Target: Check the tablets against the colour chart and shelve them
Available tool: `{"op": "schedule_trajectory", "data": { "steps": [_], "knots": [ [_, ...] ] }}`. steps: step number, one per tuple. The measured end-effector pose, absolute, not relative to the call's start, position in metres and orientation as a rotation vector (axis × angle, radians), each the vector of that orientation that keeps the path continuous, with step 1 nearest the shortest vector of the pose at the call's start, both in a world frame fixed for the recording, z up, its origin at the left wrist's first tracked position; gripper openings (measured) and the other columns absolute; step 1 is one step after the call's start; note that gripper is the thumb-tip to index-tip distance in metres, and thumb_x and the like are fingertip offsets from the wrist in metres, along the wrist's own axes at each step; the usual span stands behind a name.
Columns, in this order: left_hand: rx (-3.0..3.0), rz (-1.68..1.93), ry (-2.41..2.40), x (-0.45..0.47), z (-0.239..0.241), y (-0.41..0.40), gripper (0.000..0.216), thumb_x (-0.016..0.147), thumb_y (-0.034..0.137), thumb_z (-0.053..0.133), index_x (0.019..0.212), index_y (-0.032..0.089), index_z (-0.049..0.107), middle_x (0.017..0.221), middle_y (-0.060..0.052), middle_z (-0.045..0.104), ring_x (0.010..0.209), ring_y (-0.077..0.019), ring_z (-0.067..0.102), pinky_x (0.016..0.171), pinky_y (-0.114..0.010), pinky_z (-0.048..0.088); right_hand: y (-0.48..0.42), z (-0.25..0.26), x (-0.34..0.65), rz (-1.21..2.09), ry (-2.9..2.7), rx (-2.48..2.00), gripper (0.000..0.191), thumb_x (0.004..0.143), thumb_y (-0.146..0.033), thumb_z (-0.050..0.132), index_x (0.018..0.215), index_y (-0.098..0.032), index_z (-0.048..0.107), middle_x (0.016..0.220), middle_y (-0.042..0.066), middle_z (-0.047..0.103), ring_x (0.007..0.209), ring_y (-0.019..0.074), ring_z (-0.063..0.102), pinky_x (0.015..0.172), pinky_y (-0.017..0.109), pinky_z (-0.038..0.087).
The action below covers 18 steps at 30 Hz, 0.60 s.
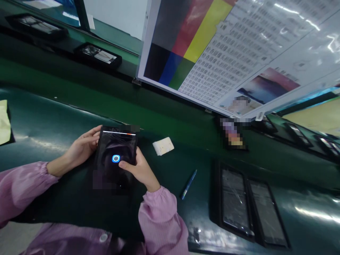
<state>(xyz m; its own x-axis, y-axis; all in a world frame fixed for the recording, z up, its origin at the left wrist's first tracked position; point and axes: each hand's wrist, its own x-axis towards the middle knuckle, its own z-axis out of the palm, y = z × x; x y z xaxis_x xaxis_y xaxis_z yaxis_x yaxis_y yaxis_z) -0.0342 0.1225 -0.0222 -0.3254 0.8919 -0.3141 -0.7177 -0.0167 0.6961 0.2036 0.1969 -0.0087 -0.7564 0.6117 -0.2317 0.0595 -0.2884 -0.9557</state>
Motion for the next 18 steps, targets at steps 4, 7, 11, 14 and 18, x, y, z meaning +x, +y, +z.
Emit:
{"op": "schedule_trajectory", "data": {
  "steps": [4,7,11,14,18],
  "knots": [
    [0.231,1.652,0.943,-0.0349,-0.0216,0.1224,0.046,0.067,0.011,0.090,0.109,0.019,0.074,0.083,0.001,0.074,0.060,-0.0089,0.062,0.057,-0.017,0.052,0.1963,-0.0082,0.2035,2.092,-1.599,-0.808,0.078,0.079,-0.050,0.093,0.143,-0.030,0.052,0.148,0.006,0.060,0.142,0.0297,0.055,0.125,0.052,0.043],
    [0.226,1.651,0.937,-0.0353,-0.0215,0.1222,0.047,0.066,0.011,0.091,0.109,0.018,0.074,0.080,0.002,0.072,0.061,-0.0093,0.063,0.057,-0.017,0.053,0.1963,-0.0088,0.2037,2.079,-1.609,-0.810,0.078,0.081,-0.052,0.092,0.143,-0.030,0.052,0.148,0.006,0.059,0.142,0.0295,0.054,0.126,0.052,0.042],
    [0.238,1.648,0.928,-0.0365,-0.0225,0.1220,0.046,0.069,0.008,0.088,0.111,0.018,0.072,0.083,0.001,0.073,0.062,-0.0098,0.063,0.060,-0.018,0.053,0.1968,-0.0101,0.2040,2.086,-1.613,-0.818,0.079,0.080,-0.052,0.092,0.144,-0.029,0.051,0.149,0.006,0.059,0.143,0.0298,0.053,0.127,0.053,0.040],
    [0.243,1.644,0.925,-0.0374,-0.0238,0.1220,0.044,0.070,0.009,0.087,0.111,0.019,0.072,0.086,0.000,0.074,0.063,-0.0105,0.064,0.061,-0.020,0.053,0.1966,-0.0101,0.2041,2.090,-1.610,-0.821,0.079,0.081,-0.052,0.092,0.144,-0.029,0.050,0.149,0.007,0.058,0.143,0.0300,0.053,0.127,0.054,0.040],
    [0.237,1.649,0.923,-0.0370,-0.0245,0.1217,0.046,0.069,0.010,0.089,0.111,0.020,0.073,0.087,0.001,0.074,0.064,-0.0105,0.064,0.061,-0.019,0.054,0.1961,-0.0088,0.2040,2.073,-1.625,-0.819,0.078,0.081,-0.053,0.091,0.144,-0.030,0.051,0.149,0.007,0.058,0.143,0.0302,0.053,0.127,0.054,0.039]
  ]
}}
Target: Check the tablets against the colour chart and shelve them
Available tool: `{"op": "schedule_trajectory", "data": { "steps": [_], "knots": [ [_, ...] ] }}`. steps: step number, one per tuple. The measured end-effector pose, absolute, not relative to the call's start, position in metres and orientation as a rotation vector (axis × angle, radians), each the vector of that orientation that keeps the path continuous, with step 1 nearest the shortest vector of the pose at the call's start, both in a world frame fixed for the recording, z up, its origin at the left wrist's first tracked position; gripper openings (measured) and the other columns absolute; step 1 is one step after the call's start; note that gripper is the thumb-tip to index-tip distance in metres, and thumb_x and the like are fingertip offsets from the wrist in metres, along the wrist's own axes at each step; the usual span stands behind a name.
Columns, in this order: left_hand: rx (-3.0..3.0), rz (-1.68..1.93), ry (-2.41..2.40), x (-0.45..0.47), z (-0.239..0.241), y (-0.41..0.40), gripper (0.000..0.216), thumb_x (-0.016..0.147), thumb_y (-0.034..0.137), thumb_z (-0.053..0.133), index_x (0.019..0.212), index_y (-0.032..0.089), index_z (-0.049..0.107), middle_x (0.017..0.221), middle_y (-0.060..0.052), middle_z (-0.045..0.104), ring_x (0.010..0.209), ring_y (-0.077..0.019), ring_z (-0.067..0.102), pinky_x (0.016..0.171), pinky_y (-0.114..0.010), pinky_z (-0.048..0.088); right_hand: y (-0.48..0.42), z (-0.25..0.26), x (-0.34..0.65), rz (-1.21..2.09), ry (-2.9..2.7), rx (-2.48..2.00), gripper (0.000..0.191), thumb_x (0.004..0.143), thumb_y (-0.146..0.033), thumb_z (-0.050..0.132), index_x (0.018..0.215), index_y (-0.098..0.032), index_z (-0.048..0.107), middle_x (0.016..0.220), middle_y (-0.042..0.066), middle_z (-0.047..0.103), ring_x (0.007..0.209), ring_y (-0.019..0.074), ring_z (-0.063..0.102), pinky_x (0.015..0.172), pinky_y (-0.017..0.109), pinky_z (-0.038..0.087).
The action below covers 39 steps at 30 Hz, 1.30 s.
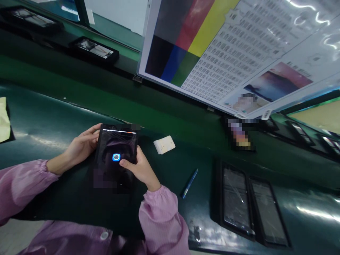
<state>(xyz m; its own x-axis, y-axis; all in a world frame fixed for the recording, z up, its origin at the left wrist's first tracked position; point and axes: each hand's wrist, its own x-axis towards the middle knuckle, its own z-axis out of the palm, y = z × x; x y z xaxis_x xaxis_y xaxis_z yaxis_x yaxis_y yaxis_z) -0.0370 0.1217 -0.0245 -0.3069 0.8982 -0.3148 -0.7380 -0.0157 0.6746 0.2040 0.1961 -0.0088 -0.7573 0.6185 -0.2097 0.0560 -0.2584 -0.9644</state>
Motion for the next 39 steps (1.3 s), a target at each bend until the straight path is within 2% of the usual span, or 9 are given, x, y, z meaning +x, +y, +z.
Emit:
{"op": "schedule_trajectory", "data": {
  "steps": [20,28,39],
  "knots": [
    [0.172,1.654,0.931,-0.0343,-0.0163,0.1218,0.053,0.059,0.008,0.095,0.107,0.017,0.074,0.079,0.003,0.072,0.058,-0.0085,0.063,0.057,-0.016,0.055,0.1952,-0.0083,0.2036,2.084,-1.583,-0.818,0.075,0.084,-0.046,0.090,0.146,-0.028,0.052,0.149,0.007,0.059,0.143,0.0301,0.053,0.127,0.052,0.038],
    [0.172,1.637,0.924,-0.0360,-0.0173,0.1217,0.046,0.066,0.005,0.088,0.108,0.017,0.072,0.077,0.003,0.071,0.060,-0.0094,0.063,0.058,-0.017,0.053,0.1944,-0.0079,0.2036,2.089,-1.580,-0.819,0.072,0.085,-0.045,0.089,0.144,-0.028,0.052,0.148,0.007,0.059,0.141,0.0290,0.054,0.124,0.052,0.041],
    [0.163,1.651,0.940,-0.0345,-0.0155,0.1216,0.053,0.058,0.009,0.096,0.106,0.015,0.075,0.077,0.002,0.072,0.056,-0.0090,0.061,0.056,-0.017,0.055,0.1956,-0.0086,0.2043,2.082,-1.605,-0.816,0.072,0.086,-0.045,0.089,0.146,-0.029,0.052,0.150,0.006,0.058,0.142,0.0284,0.053,0.124,0.050,0.042]
  ]
}}
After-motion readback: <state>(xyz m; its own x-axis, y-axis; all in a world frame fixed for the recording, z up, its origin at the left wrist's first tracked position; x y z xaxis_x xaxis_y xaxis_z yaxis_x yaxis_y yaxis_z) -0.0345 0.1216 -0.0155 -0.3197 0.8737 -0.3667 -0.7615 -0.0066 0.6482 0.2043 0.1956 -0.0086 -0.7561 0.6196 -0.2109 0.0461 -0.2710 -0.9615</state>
